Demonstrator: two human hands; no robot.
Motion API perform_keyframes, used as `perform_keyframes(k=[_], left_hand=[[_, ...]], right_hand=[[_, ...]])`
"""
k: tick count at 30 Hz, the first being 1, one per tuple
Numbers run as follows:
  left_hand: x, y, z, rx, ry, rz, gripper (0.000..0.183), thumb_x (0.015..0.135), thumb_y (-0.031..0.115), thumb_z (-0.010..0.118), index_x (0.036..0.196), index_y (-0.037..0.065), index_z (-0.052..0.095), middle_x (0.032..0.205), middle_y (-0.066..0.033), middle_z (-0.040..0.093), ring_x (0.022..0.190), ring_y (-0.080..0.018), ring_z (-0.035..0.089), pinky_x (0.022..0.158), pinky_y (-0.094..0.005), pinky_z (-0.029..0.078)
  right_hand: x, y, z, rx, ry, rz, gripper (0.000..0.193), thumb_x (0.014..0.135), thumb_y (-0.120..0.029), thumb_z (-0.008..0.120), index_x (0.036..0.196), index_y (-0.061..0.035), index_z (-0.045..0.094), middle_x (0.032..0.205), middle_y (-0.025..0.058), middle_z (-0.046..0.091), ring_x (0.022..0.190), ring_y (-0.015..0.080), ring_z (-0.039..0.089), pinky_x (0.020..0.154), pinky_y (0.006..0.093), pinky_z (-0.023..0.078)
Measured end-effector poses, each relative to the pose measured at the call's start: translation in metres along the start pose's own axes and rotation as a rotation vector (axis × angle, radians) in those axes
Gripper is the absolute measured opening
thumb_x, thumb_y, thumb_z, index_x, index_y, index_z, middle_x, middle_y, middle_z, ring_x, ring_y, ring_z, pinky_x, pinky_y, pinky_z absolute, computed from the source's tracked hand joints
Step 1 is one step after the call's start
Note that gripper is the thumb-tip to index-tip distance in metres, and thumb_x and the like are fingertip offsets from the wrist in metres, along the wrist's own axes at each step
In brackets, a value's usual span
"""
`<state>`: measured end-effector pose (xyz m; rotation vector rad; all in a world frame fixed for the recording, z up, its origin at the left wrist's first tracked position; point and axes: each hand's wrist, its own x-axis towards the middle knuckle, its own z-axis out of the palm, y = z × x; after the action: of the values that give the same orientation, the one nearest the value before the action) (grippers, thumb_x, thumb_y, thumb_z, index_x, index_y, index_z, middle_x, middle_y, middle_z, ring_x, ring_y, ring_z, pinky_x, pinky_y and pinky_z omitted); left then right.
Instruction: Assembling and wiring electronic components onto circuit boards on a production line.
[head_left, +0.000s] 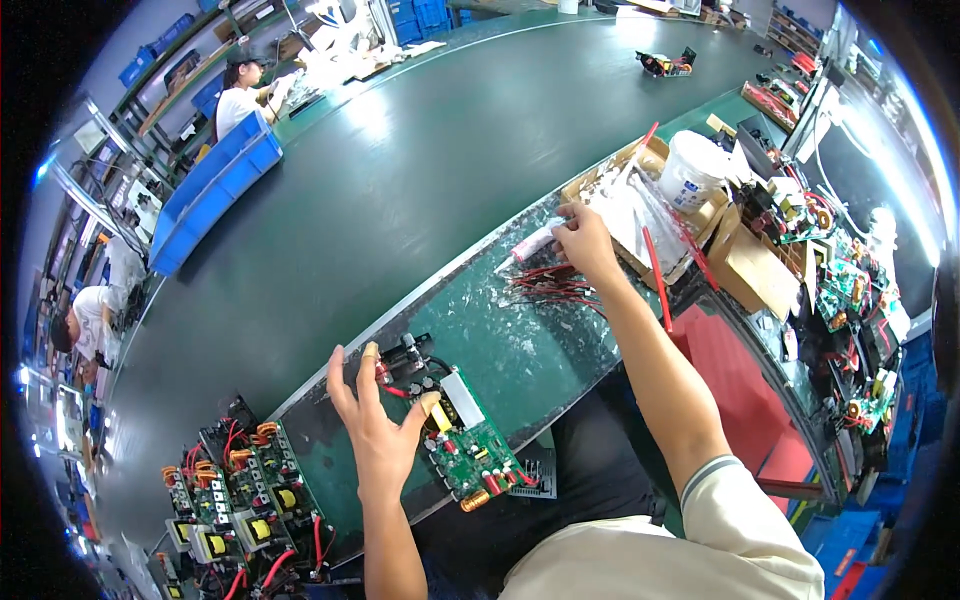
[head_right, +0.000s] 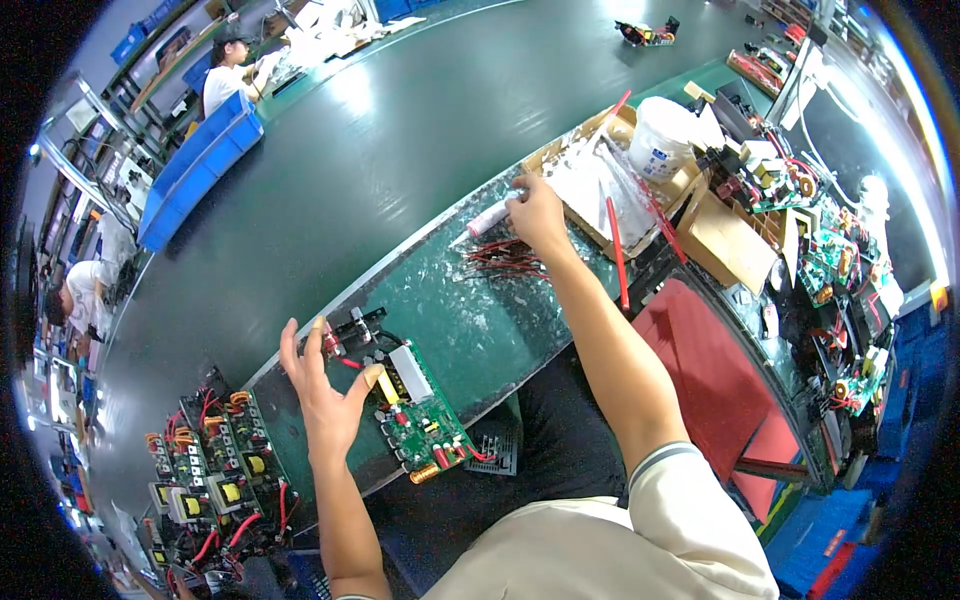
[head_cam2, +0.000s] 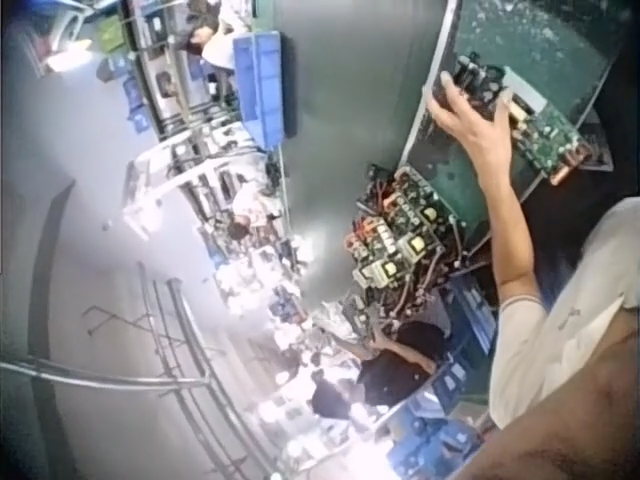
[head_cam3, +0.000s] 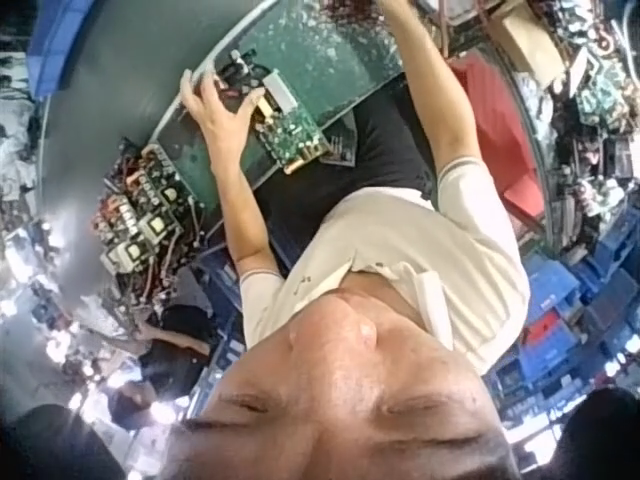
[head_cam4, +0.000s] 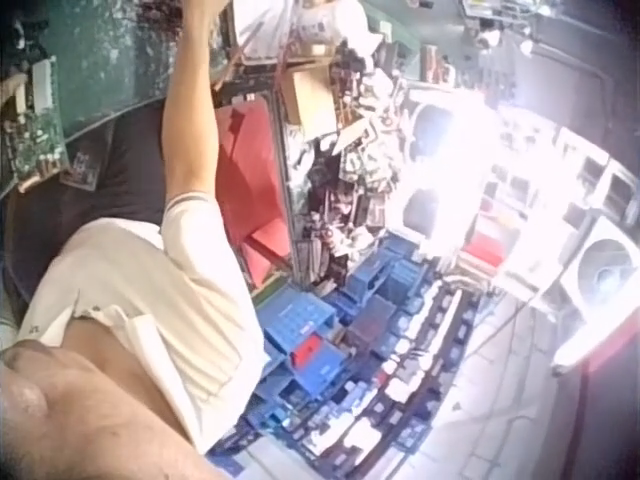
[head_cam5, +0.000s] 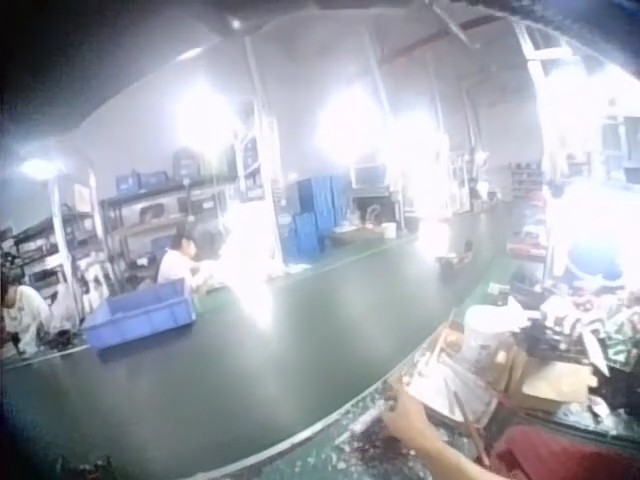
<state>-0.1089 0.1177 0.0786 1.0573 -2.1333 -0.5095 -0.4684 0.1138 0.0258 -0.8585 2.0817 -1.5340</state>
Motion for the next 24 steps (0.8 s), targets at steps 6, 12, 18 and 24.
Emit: perform_keyframes(k=[6, 12, 18, 24], left_hand=[[-0.007, 0.005, -0.019, 0.037, 0.109, 0.023, 0.077, 0.071, 0.014, 0.086, 0.139, 0.009, 0.050, 0.153, -0.0190, 0.029, 0.140, -0.0357, 0.033, 0.114, -0.0470, 0.030], [-0.014, -0.001, -0.016, 0.051, 0.112, 0.042, 0.076, 0.072, 0.013, 0.085, 0.139, 0.009, 0.049, 0.154, -0.0181, 0.027, 0.141, -0.0375, 0.031, 0.113, -0.0512, 0.030], [-0.026, -0.020, -0.025, 0.101, 0.136, 0.076, 0.077, 0.073, 0.013, 0.086, 0.139, 0.007, 0.048, 0.153, -0.0209, 0.028, 0.140, -0.0383, 0.031, 0.113, -0.0487, 0.031], [-0.029, -0.024, -0.021, 0.102, 0.130, 0.051, 0.077, 0.073, 0.012, 0.086, 0.140, 0.008, 0.047, 0.153, -0.0191, 0.027, 0.140, -0.0376, 0.032, 0.113, -0.0485, 0.031]], right_hand=[[-0.037, -0.028, -0.026, 1.006, -0.411, 0.304, 0.028, 0.090, 0.006, 0.052, 0.118, 0.0017, 0.059, 0.104, 0.0091, 0.064, 0.083, 0.0148, 0.061, 0.066, 0.0231, 0.052], [-0.059, -0.020, -0.035, 1.034, -0.494, 0.333, 0.023, 0.089, 0.005, 0.052, 0.109, 0.0003, 0.062, 0.101, 0.0071, 0.065, 0.082, 0.0134, 0.062, 0.068, 0.0235, 0.051], [-0.110, -0.006, -0.058, -0.063, -0.450, -0.065, 0.013, 0.089, -0.007, 0.064, 0.100, -0.0013, 0.070, 0.097, 0.0032, 0.068, 0.086, 0.0149, 0.063, 0.080, 0.0269, 0.048], [-0.125, 0.025, -0.030, -0.454, -0.400, -0.565, 0.013, 0.084, -0.003, 0.065, 0.096, -0.0008, 0.071, 0.090, 0.0132, 0.063, 0.086, 0.0339, 0.062, 0.080, 0.0377, 0.050]])
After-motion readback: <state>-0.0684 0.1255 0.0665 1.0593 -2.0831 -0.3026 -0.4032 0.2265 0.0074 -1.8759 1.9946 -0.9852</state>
